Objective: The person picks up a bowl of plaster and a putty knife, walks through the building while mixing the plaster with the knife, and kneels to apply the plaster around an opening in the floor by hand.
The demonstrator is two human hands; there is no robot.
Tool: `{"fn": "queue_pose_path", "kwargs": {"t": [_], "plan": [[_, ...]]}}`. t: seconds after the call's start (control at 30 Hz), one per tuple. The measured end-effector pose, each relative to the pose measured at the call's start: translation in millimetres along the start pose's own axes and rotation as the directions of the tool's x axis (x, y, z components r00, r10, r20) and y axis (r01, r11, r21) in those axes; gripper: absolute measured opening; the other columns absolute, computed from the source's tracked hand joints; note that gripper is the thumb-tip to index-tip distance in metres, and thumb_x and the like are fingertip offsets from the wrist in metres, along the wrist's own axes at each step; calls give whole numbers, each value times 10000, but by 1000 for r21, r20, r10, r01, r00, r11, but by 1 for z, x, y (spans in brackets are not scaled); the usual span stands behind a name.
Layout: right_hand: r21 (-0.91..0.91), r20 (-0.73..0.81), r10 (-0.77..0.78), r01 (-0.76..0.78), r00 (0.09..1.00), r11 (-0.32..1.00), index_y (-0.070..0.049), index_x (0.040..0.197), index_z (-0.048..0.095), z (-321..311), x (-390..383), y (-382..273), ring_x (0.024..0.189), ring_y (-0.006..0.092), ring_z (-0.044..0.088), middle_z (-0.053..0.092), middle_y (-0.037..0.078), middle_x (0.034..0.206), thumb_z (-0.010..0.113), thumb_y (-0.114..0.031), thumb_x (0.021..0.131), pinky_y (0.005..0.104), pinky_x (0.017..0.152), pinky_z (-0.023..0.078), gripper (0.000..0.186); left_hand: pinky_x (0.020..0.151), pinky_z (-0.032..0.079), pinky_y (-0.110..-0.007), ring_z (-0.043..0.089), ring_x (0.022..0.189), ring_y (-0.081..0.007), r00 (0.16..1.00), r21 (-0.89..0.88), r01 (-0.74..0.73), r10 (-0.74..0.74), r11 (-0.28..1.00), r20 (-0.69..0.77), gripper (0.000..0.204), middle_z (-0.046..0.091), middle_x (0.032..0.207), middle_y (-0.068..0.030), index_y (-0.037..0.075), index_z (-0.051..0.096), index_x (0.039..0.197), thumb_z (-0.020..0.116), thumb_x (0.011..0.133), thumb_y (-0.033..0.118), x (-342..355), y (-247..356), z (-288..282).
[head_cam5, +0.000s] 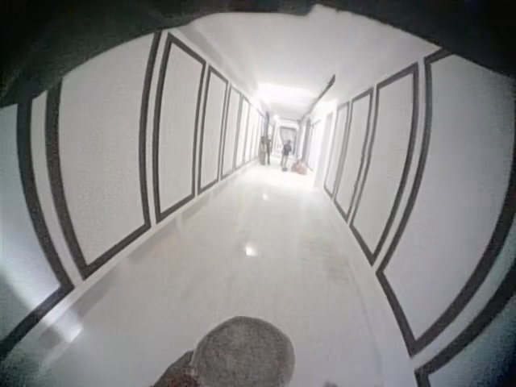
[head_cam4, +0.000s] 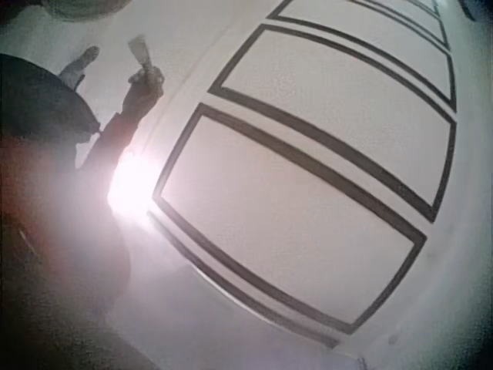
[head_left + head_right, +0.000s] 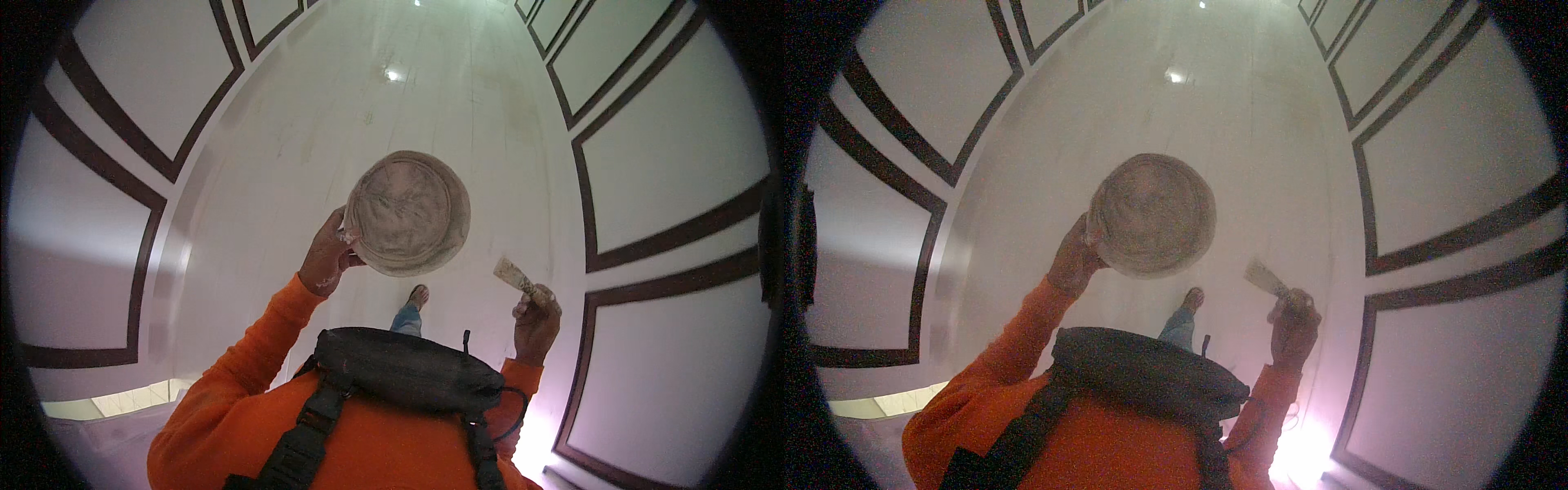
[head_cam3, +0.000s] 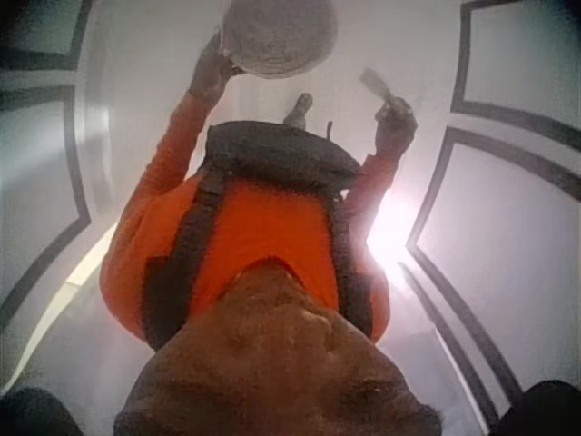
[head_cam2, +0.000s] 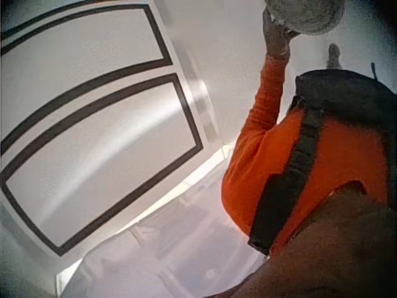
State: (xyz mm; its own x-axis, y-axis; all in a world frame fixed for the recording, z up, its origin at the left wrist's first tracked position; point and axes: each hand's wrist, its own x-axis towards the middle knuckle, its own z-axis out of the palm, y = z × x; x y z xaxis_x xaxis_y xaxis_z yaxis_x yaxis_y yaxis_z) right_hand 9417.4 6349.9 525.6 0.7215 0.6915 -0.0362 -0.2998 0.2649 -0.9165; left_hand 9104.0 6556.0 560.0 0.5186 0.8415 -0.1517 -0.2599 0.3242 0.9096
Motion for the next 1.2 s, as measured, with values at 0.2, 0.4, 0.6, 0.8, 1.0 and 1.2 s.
{"fn": "queue_pose_path", "kwargs": {"t": [0.2,0.4,0.6,0.8,1.0,1.2], "plan": [[-161,47,33,-25,998,987,-3,1083,605,-4,183,-5,665,151,607,626,89,805,556,-271,979,272,563,489,292,823,607,-439,680,1022,-281,999,-34,17,-16,999,30,753,584,1263,-186,-16,368,1422,608,909,480,164,-2,48],[-190,329,-106,176,938,966,-54,941,658,69,391,-65,589,140,561,622,22,760,600,-251,967,278,515,446,207,751,625,-393,676,1017,-217,998,59,-61,63,996,-31,772,587,1269,-153,28,357,1471,570,920,525,319,5,100],[-398,598,52,240,799,886,-16,859,651,200,568,-82,528,89,552,633,49,677,587,-283,984,225,460,435,302,685,627,-332,672,1007,-208,998,-37,-56,57,998,28,714,578,1292,-151,51,331,1496,539,959,474,471,24,126],[-546,566,115,266,816,795,-36,821,646,274,728,-68,516,85,546,629,27,654,626,-310,953,237,467,443,305,694,630,-345,671,1015,-227,990,77,-104,96,992,100,673,567,1300,-172,33,328,1495,505,985,435,632,58,126],[-629,553,14,407,833,662,-39,804,639,304,888,-63,524,86,549,628,33,654,636,-282,917,256,475,452,268,690,629,-349,670,1012,-213,981,166,-83,51,983,187,632,593,1273,-163,14,366,1480,509,992,389,791,108,156],[-603,547,119,291,829,743,-29,804,629,306,1024,-75,548,81,553,631,37,663,641,-279,914,241,481,452,273,618,619,-298,699,892,-199,958,172,-111,59,979,281,575,656,1164,-153,-43,462,1407,516,980,337,939,119,187]]}}
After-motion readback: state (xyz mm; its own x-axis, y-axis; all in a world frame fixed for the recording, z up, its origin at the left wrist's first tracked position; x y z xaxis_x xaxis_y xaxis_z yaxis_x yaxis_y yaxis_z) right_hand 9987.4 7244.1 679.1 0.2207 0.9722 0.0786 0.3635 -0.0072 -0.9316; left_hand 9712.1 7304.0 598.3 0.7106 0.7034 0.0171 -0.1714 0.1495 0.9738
